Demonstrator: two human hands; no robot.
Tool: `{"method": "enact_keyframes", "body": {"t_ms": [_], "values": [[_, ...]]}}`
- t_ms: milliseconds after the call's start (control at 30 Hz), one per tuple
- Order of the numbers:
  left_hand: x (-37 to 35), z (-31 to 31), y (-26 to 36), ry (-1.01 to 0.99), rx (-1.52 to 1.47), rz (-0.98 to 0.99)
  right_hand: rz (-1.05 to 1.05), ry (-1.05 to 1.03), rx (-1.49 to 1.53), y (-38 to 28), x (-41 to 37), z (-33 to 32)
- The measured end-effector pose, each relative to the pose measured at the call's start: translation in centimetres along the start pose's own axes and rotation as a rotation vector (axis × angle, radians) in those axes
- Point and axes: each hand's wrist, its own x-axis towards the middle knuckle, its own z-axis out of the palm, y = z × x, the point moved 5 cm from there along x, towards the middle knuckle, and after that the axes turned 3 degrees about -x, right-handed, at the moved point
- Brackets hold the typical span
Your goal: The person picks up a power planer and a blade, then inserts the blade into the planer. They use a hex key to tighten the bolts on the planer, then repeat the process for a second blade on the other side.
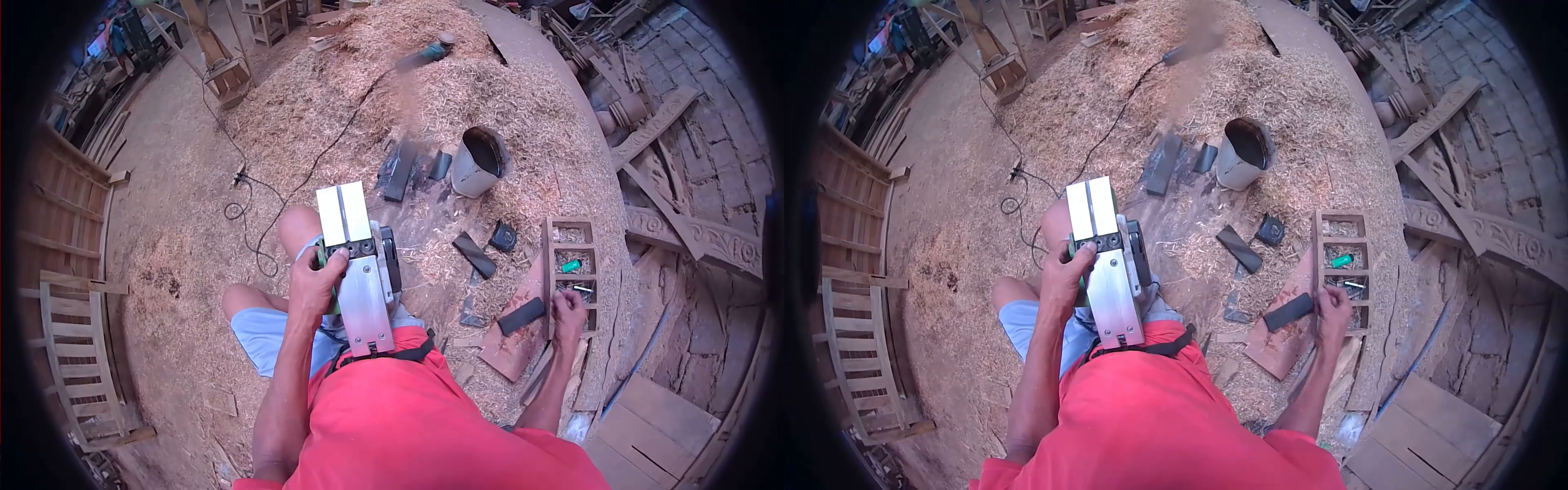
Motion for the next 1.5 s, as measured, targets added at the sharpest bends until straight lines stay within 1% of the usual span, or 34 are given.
{"method": "enact_keyframes", "body": {"t_ms": [67,133,200,267,367,467,567,700,800,900,1300,1400,1500], "values": [[-0.1,0.2,0.4,-0.006,0.016,0.009,-0.008,-0.061,0.273,-2.3,-0.5,4.7],[-0.1,0.5,0.2,0.011,0.007,0.044,-0.034,-0.242,0.435,-5.8,-1.6,9.6],[0.0,0.7,0.2,0.023,0.019,0.076,-0.036,-0.367,0.569,-10.3,-4.2,14.9],[0.0,0.7,0.3,0.030,0.060,0.104,-0.063,-0.545,0.545,-12.7,-5.9,19.0],[-0.2,0.5,0.4,0.042,0.057,0.090,-0.071,-0.639,0.397,-15.1,-8.4,23.7],[-0.6,0.6,1.2,0.062,0.044,0.096,-0.320,-0.664,0.194,-18.2,-11.0,26.6],[-0.7,0.4,1.3,0.066,0.054,0.094,-0.704,-0.561,0.020,-21.1,-13.7,28.4],[-0.2,0.2,0.5,0.075,0.095,0.062,-1.178,-0.479,-0.106,-22.4,-15.5,30.3],[0.2,0.3,-0.2,0.096,0.084,0.074,-1.304,-0.453,-0.249,-22.6,-16.1,30.9],[0.2,0.5,-0.1,0.088,0.096,0.075,-1.308,-0.424,-0.304,-22.9,-16.1,31.0],[0.6,0.9,0.0,0.072,0.141,0.072,-1.410,-0.570,-0.343,-23.9,-14.7,31.5],[0.7,1.0,-0.3,0.074,0.109,0.071,-1.443,-0.601,-0.351,-24.1,-14.4,31.4],[0.6,0.8,0.0,0.072,0.164,0.050,-1.452,-0.621,-0.364,-24.2,-14.2,31.4]]}}
